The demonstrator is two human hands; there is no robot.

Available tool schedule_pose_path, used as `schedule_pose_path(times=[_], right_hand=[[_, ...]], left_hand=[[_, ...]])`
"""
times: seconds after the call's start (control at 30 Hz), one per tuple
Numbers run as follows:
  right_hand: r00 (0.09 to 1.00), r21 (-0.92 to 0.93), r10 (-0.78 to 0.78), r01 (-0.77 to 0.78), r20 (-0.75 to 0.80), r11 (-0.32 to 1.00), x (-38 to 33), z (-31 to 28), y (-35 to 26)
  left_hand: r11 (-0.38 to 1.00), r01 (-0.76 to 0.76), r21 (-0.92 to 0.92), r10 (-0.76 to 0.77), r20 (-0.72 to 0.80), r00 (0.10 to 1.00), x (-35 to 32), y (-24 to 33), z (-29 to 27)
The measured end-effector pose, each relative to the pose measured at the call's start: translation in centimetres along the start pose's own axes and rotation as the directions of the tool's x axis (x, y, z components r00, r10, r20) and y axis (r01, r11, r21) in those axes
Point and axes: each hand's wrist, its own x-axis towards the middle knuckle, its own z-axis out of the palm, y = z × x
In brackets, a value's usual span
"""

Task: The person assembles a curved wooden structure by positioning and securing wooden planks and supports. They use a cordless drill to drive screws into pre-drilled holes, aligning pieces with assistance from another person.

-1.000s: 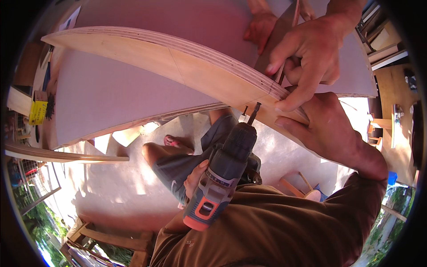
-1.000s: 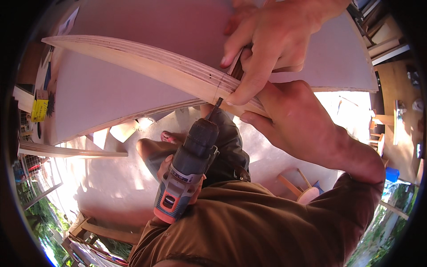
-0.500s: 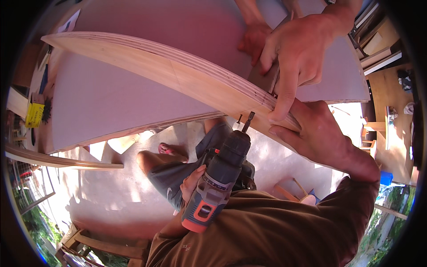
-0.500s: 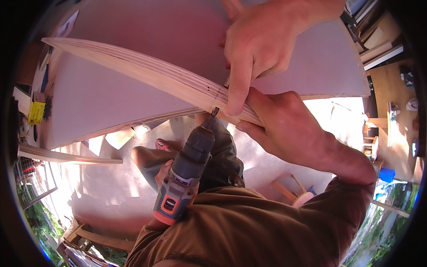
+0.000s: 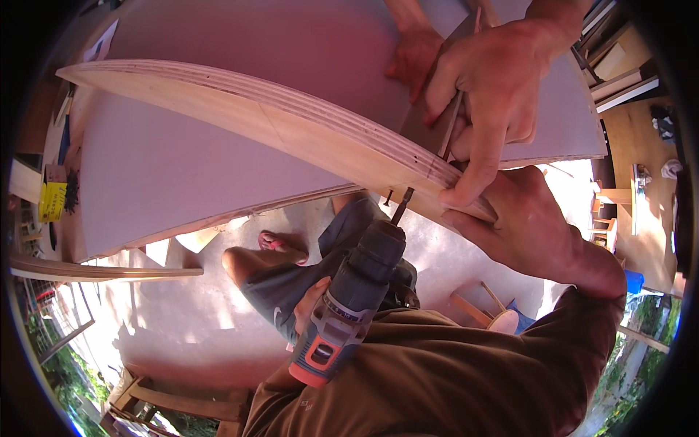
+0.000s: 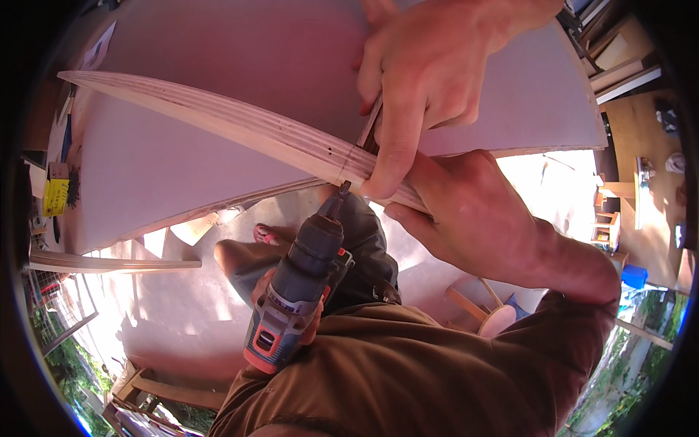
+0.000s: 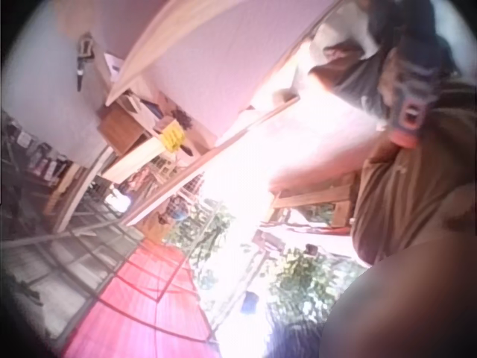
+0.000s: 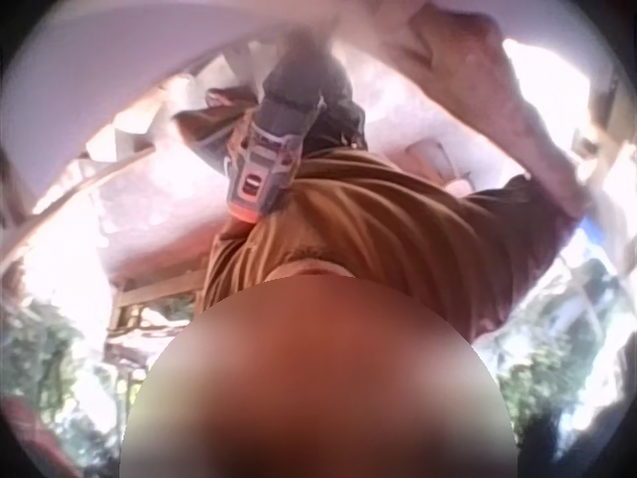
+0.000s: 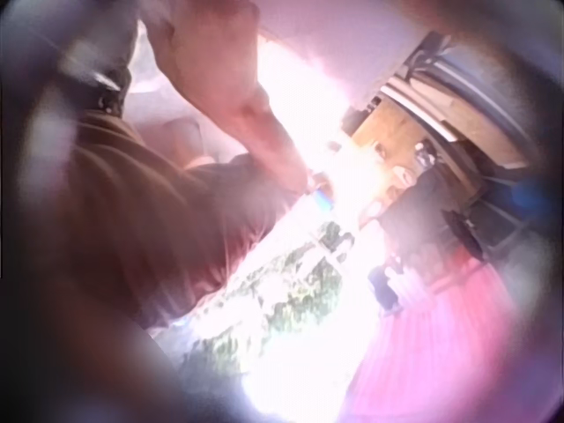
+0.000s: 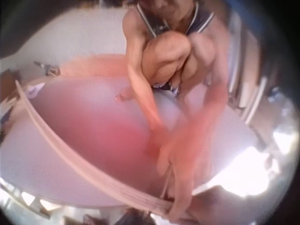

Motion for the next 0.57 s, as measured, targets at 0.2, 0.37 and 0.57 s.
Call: schedule_pose_path(times=[0.2,0.37,0.57], right_hand=[[1.0,-0.038,0.005,-0.005,-0.015,0.999,0.4,0.1,-0.8],[0.986,0.233,-0.104,0.072,0.13,0.97,0.1,-1.0,0.7],[0.871,0.666,-0.118,-0.27,0.476,0.695,3.4,-3.7,9.8]], left_hand=[[0.981,0.155,-0.118,-0.119,0.266,0.957,0.9,0.4,0.7],[0.782,-0.401,0.478,0.424,0.064,0.903,2.0,-5.5,-9.6],[0.978,0.014,0.208,-0.001,-0.061,0.998,2.1,-5.2,-13.4]])
